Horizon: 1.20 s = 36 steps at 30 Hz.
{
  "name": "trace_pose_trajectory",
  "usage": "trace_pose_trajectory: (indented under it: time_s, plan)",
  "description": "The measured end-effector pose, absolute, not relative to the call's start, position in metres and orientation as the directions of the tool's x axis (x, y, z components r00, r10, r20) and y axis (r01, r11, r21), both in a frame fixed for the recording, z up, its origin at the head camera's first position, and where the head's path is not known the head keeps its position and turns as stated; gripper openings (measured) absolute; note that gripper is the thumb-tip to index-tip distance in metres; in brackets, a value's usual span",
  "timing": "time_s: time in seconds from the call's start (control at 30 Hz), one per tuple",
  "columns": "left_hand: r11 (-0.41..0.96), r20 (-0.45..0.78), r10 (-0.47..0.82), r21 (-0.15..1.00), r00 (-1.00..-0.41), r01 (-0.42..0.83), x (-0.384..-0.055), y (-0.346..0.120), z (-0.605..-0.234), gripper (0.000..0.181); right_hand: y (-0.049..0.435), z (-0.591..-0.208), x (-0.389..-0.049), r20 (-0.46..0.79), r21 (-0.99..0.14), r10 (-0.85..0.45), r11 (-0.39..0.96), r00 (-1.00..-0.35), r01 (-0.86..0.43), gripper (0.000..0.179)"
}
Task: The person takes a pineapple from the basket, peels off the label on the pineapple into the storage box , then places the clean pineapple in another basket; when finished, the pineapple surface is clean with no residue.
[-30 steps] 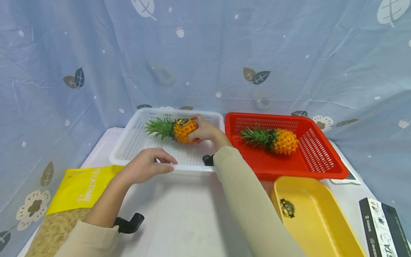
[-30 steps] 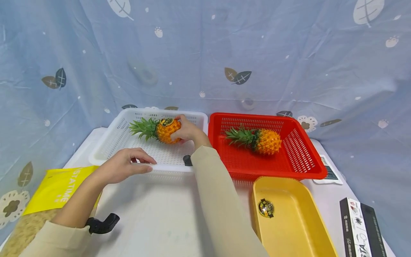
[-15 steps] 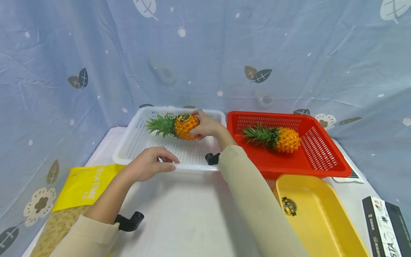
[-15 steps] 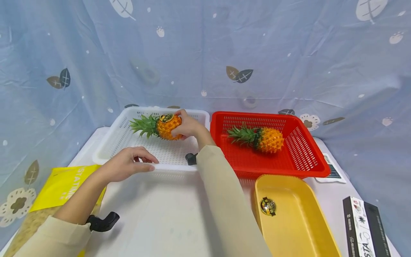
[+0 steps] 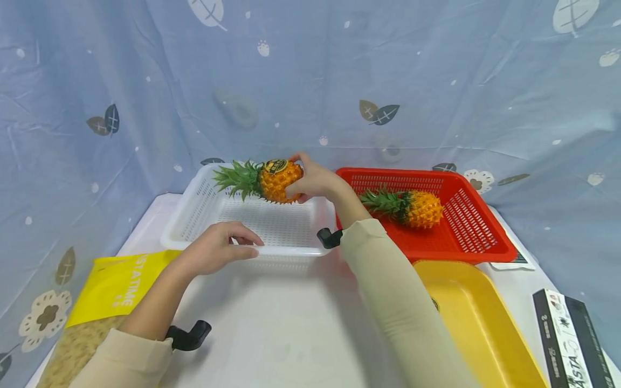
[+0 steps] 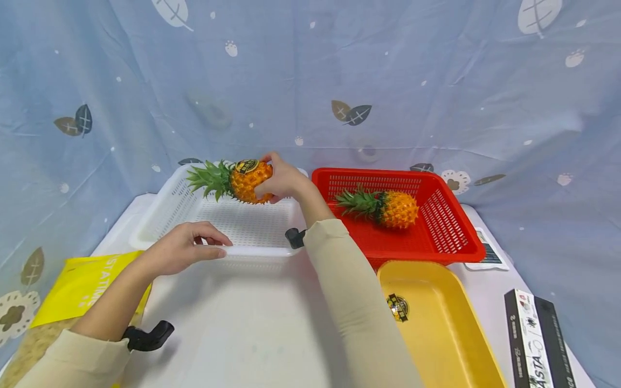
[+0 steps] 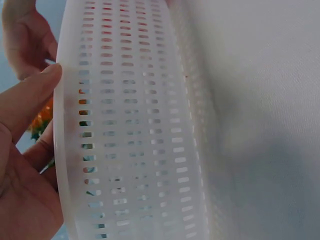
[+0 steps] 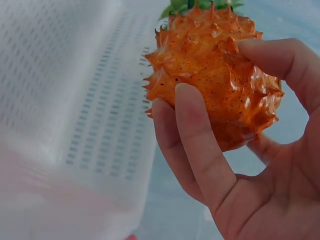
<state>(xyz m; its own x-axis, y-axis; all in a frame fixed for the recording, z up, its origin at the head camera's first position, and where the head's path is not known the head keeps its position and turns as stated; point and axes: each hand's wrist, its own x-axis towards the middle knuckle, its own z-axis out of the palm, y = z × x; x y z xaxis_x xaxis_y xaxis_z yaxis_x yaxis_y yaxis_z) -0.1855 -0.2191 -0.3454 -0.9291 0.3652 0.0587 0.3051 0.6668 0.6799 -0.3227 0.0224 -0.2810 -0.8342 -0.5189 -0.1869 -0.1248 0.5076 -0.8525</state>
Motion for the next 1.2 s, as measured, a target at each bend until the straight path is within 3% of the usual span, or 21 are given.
trace_pose_trajectory:
  time_s: [0.63,1.2]
  plan:
    - [0.65,0.081,0.38,0.685,-0.921,0.328,-0.181,-0.22,-0.348,0.015,0.069,-0.247,-0.268,-0.105,-0.882,-0.43,0.456,-0.897,-0.116,0.088]
    - [0.659,0.111,0.385,0.661,-0.916,0.357,-0.181,-0.22,-0.347,0.016,0.103,-0.242,-0.22,-0.095,-0.865,-0.434,0.481,-0.896,-0.141,0.085]
